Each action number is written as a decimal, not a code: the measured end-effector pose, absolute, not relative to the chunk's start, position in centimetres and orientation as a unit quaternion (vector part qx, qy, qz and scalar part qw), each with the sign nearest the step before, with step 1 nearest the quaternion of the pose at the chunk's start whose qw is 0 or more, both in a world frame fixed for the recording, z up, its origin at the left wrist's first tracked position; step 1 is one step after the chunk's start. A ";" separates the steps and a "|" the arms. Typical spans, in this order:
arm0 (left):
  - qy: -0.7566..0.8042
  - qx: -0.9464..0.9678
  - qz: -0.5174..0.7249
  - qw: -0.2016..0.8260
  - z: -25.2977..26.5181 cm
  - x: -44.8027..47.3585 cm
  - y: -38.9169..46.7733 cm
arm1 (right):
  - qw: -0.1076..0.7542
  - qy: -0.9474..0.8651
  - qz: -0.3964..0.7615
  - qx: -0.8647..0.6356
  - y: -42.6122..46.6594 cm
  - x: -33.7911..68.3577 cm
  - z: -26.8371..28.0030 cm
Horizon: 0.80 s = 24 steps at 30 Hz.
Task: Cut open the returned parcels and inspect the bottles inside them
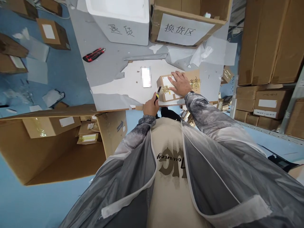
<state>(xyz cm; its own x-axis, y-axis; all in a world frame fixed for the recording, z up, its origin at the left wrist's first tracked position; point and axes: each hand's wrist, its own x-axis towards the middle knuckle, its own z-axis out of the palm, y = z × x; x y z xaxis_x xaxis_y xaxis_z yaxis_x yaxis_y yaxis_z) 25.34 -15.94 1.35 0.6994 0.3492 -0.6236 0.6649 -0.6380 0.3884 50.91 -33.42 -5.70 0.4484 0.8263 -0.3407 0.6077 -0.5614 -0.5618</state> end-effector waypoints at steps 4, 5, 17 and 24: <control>0.287 0.869 -0.258 0.311 1.7 24.5 -16.8 | 0.204 -0.415 0.304 -0.833 -33.1 50.9 -5.6; 0.279 0.870 -0.258 0.314 1.7 24.2 -16.7 | 0.206 -0.413 0.304 -0.833 -33.1 50.8 -5.6; 0.237 0.875 -0.330 0.265 3.6 20.8 -15.1 | 0.176 -0.414 0.288 -0.845 -31.1 49.3 -6.6; 0.267 0.910 -0.258 0.183 8.1 21.9 -9.4 | 0.229 -0.284 0.244 -0.899 -35.4 48.5 -6.5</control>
<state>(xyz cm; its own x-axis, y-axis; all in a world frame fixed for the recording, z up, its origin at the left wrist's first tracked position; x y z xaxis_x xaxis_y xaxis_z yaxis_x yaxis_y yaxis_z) 21.93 -9.40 8.13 0.7246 0.3919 -0.5669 0.5806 -0.7903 0.1958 48.47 -35.40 -6.51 0.7201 0.6218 -0.3080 0.3980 -0.7337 -0.5507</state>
